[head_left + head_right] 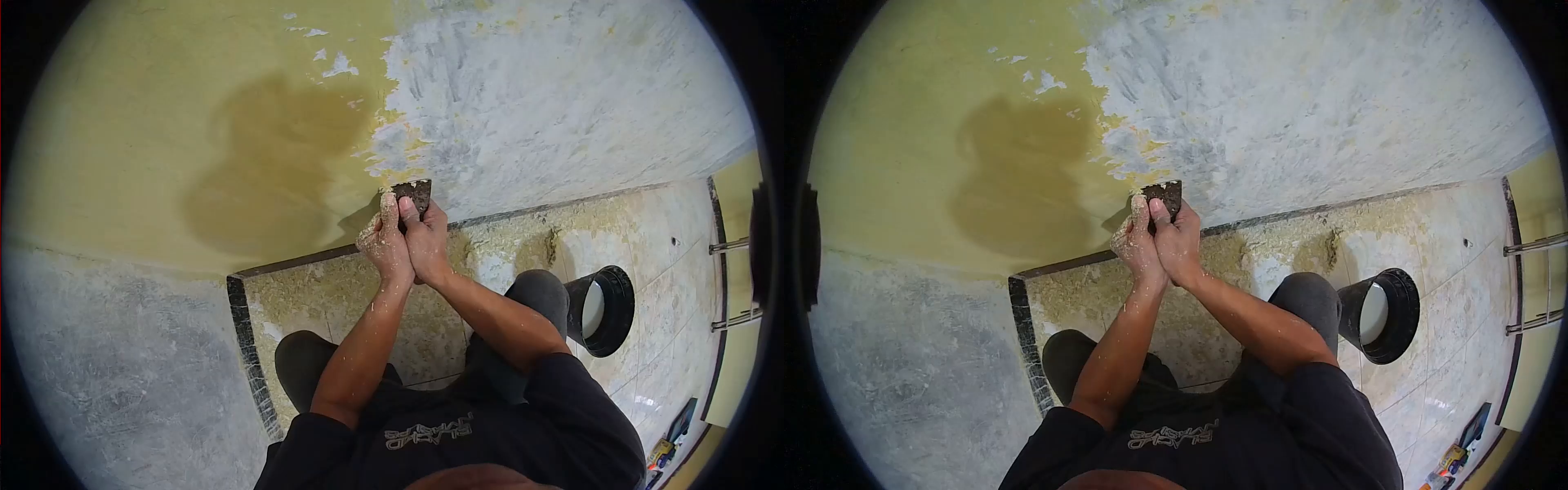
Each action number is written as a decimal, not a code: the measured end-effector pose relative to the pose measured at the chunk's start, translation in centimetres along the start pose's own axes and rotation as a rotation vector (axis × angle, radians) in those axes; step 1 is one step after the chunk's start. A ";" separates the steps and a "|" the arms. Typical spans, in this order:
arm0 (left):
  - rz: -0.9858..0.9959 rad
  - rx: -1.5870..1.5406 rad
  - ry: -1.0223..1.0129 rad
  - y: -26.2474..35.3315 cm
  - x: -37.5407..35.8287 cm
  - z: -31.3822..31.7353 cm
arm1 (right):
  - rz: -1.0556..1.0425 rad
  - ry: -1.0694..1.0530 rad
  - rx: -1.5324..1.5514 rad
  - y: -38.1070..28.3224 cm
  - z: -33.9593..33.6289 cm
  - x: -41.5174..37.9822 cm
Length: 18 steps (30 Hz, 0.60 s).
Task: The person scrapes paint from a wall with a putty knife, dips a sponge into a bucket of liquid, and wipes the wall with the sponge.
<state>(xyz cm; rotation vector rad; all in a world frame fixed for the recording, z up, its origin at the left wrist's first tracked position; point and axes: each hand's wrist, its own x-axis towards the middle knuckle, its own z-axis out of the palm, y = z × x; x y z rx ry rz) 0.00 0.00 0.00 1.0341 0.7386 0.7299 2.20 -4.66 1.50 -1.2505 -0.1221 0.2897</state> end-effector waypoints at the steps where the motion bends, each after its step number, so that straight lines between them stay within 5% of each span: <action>1: 0.108 0.091 0.013 1.2 -0.1 0.2 | -0.078 -0.017 -0.010 -0.3 0.4 0.1; 5: 0.184 -0.044 -0.035 4.4 0.4 2.2 | -0.237 -0.080 0.066 -3.3 2.2 1.3; 7: 0.231 0.172 -0.035 3.8 0.8 0.9 | -0.319 -0.024 -0.141 -2.6 1.9 1.0; 13: 0.060 0.135 -0.044 0.0 -0.8 0.5 | -0.035 0.067 0.007 0.7 -0.3 -0.2; 18: 0.049 0.114 -0.011 1.9 -0.6 1.0 | -0.133 0.033 -0.114 -1.1 0.2 0.4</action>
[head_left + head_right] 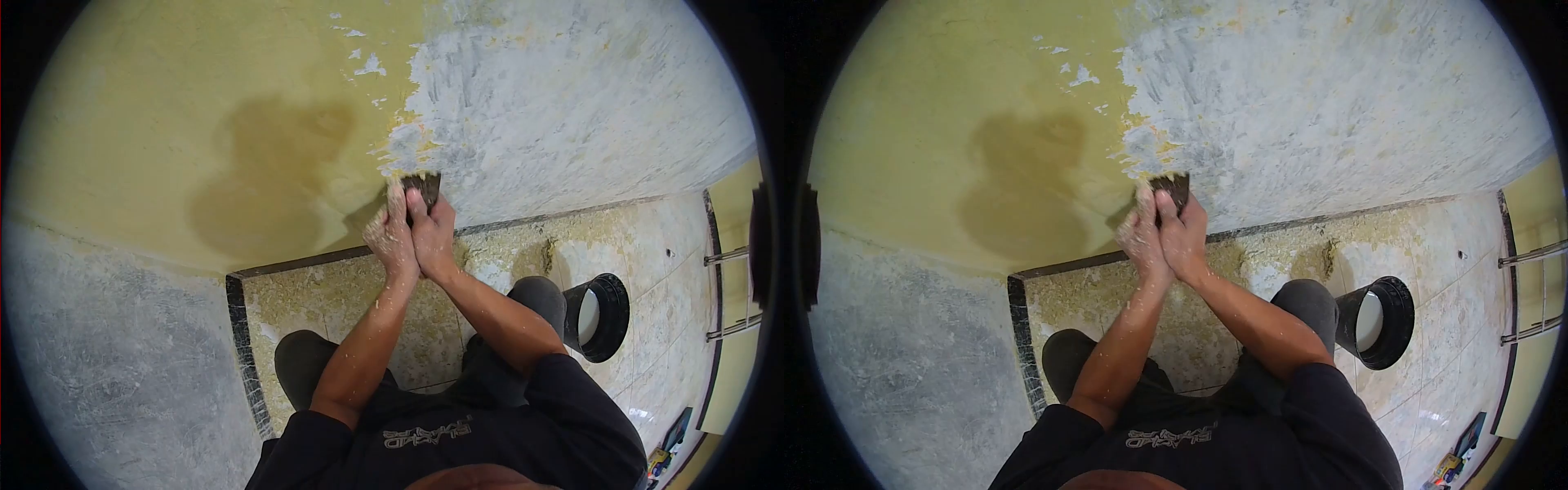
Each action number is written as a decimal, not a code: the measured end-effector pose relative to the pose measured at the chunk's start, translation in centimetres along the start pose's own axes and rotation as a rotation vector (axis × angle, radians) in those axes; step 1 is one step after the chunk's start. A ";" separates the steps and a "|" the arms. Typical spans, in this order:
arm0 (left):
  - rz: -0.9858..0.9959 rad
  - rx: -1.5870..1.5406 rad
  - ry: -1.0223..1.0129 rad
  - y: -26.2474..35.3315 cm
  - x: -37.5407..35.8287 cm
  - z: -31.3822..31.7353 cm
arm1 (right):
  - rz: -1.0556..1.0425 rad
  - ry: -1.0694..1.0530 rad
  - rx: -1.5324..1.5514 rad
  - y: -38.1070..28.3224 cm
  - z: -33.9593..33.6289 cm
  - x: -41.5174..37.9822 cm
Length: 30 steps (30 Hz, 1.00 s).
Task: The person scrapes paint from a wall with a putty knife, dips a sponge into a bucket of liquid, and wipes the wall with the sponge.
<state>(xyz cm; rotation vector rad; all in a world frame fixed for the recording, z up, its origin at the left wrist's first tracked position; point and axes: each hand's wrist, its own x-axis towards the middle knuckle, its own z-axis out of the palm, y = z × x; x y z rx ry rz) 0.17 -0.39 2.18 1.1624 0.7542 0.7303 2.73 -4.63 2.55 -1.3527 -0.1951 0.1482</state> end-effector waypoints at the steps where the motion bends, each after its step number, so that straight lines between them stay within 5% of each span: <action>1: 0.038 -0.032 -0.026 0.9 0.9 0.4 | -0.102 -0.028 -0.056 -0.9 0.3 0.6; 3: 0.068 -0.051 -0.045 0.6 0.4 -0.4 | -0.098 0.002 0.035 -1.1 0.7 -0.3; 5: 0.120 0.270 -0.010 -0.6 0.8 -1.0 | -0.062 0.046 -0.046 1.1 0.3 -0.3; 6: 0.040 0.052 0.016 -1.2 -0.1 -0.6 | 0.058 0.042 0.040 1.5 0.3 -0.7; 13: -0.068 -0.127 0.016 -1.8 -0.2 -0.2 | 0.061 0.028 -0.081 1.3 -0.6 -0.8; 18: 0.185 -0.045 -0.008 1.1 1.2 0.5 | -0.135 -0.037 0.027 -0.7 0.8 1.2; 27: 0.095 0.062 0.010 -0.6 0.6 -0.7 | 0.052 0.069 -0.008 1.0 0.8 -0.6; 30: 0.087 -0.122 -0.019 0.1 0.9 -0.2 | -0.093 0.025 0.033 -0.3 1.2 -0.2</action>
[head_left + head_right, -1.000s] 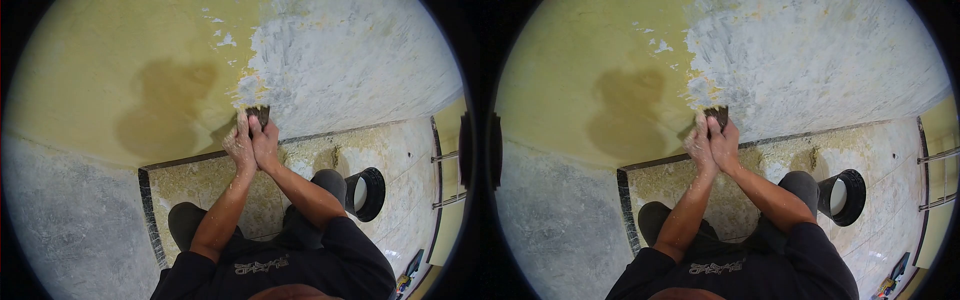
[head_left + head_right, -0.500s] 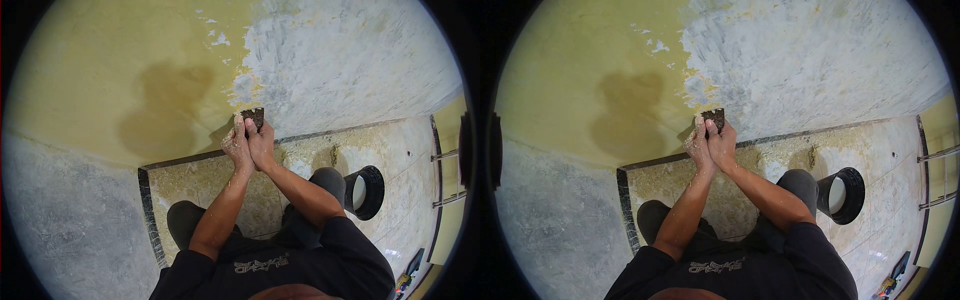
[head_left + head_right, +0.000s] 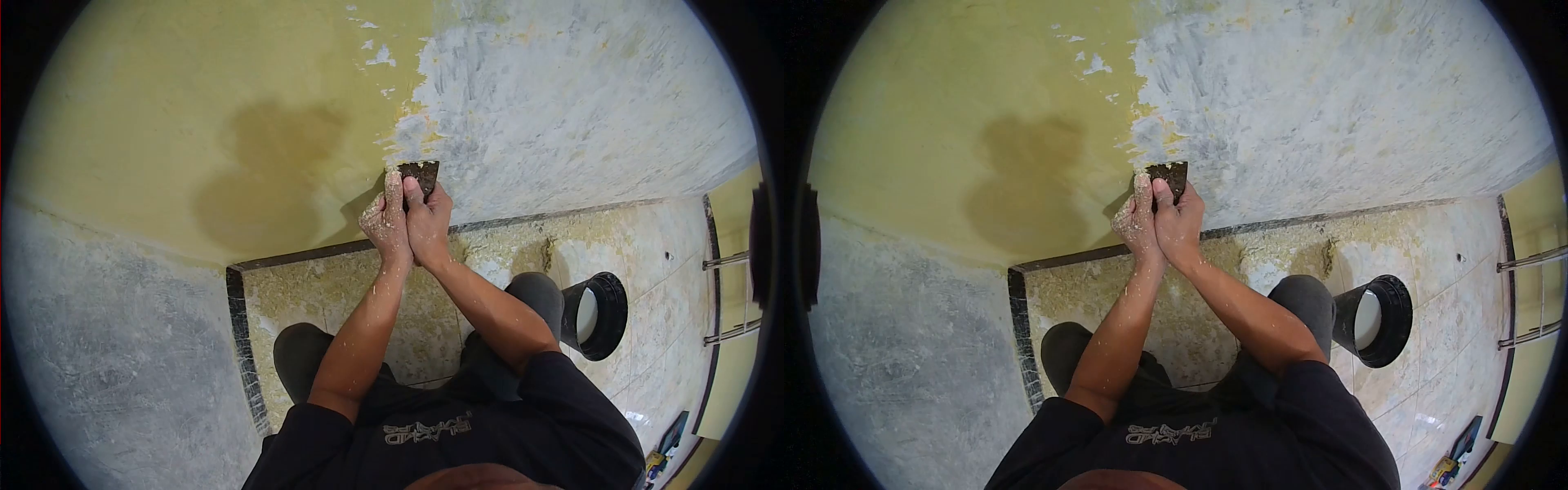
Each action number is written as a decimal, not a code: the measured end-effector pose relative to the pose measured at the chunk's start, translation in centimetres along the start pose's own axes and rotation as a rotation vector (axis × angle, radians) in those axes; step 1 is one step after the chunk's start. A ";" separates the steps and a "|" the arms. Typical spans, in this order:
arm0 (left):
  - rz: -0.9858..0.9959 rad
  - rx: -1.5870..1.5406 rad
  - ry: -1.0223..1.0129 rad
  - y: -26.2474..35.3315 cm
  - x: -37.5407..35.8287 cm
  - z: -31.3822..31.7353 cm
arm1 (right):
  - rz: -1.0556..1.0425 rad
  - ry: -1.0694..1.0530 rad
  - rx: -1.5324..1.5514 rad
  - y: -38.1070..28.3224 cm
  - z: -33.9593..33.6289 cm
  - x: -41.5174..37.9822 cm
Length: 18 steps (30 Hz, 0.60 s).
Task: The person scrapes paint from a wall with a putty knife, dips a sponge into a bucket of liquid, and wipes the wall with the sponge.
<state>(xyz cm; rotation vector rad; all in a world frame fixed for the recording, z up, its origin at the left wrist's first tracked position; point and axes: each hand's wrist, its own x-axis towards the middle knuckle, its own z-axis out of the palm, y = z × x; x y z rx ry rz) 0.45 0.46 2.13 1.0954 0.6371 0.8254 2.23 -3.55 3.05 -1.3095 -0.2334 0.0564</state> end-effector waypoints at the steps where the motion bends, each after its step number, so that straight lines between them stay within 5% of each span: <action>1: 0.001 -0.005 0.003 -0.5 -0.1 -0.4 | -0.003 -0.005 -0.003 0.9 -0.4 -0.2; 3: 0.118 0.287 -0.018 -1.1 0.2 -1.0 | -0.114 0.045 -0.118 2.4 -0.7 -0.1; 6: 0.213 0.160 0.005 -0.9 -0.1 -0.5 | -0.010 0.057 -0.052 1.9 -0.3 -0.7; 10: 0.105 0.108 -0.044 0.5 0.7 -0.2 | -0.122 0.023 -0.069 -0.3 0.5 0.2; 18: -0.029 0.305 -0.118 -2.3 -0.2 -1.9 | 0.101 0.045 -0.001 3.0 -1.4 -1.0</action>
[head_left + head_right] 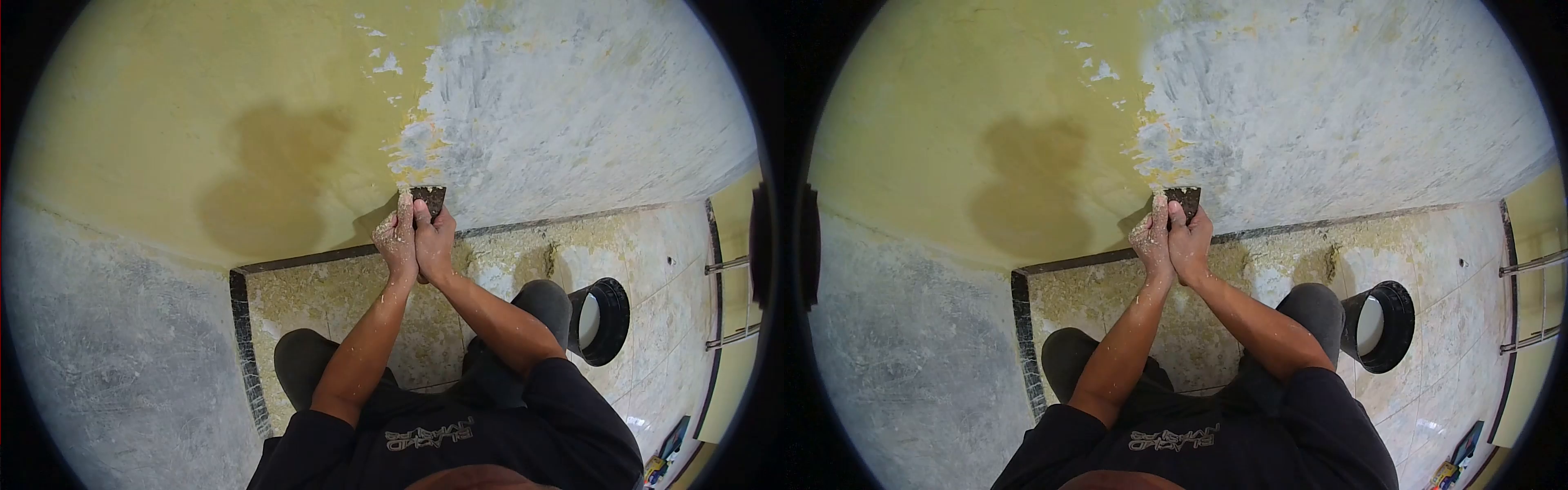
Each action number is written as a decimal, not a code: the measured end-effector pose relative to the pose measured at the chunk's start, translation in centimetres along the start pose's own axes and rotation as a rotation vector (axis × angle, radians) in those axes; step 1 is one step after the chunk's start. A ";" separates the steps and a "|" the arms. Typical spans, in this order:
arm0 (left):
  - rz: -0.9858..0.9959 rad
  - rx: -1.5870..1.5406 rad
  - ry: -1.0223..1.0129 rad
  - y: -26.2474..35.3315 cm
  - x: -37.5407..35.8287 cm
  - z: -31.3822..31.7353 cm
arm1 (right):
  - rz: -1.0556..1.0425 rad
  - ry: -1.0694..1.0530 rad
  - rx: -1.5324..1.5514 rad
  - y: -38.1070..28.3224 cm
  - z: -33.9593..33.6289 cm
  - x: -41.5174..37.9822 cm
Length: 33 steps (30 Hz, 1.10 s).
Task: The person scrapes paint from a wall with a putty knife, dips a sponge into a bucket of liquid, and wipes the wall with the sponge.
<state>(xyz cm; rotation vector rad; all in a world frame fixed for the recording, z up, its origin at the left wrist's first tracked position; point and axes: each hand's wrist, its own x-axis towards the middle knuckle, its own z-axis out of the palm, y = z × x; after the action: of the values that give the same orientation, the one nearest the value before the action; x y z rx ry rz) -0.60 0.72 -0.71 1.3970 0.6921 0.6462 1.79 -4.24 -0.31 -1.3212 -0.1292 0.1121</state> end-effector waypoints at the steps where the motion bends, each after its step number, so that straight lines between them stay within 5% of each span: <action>1: 0.077 -0.020 0.061 0.6 0.1 0.4 | -0.062 -0.008 -0.053 -1.3 0.2 0.0; 7: 0.187 -0.095 0.099 1.4 0.8 0.9 | -0.231 -0.027 -0.083 -1.3 0.7 0.9; 9: 0.234 -0.104 0.143 1.7 -0.1 1.2 | -0.121 0.016 -0.040 -1.1 0.7 0.2; 15: 0.046 -0.328 0.038 1.6 0.2 0.9 | -0.124 -0.066 0.001 -1.7 0.8 0.4; 18: 0.148 -0.094 0.125 1.1 -0.3 0.7 | 0.027 0.001 0.023 -2.7 0.9 -0.5; 26: 0.147 -0.246 0.123 2.4 0.3 1.4 | -0.145 -0.035 -0.035 -2.3 0.9 0.9; 33: 0.216 0.128 0.124 2.1 0.3 0.2 | -0.086 -0.027 -0.053 -2.6 0.8 0.8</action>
<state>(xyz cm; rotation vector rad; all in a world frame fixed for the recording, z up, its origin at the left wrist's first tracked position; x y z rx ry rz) -0.25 0.98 1.42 1.5741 0.6951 0.8770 2.45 -3.92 2.39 -1.3656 -0.2126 0.0539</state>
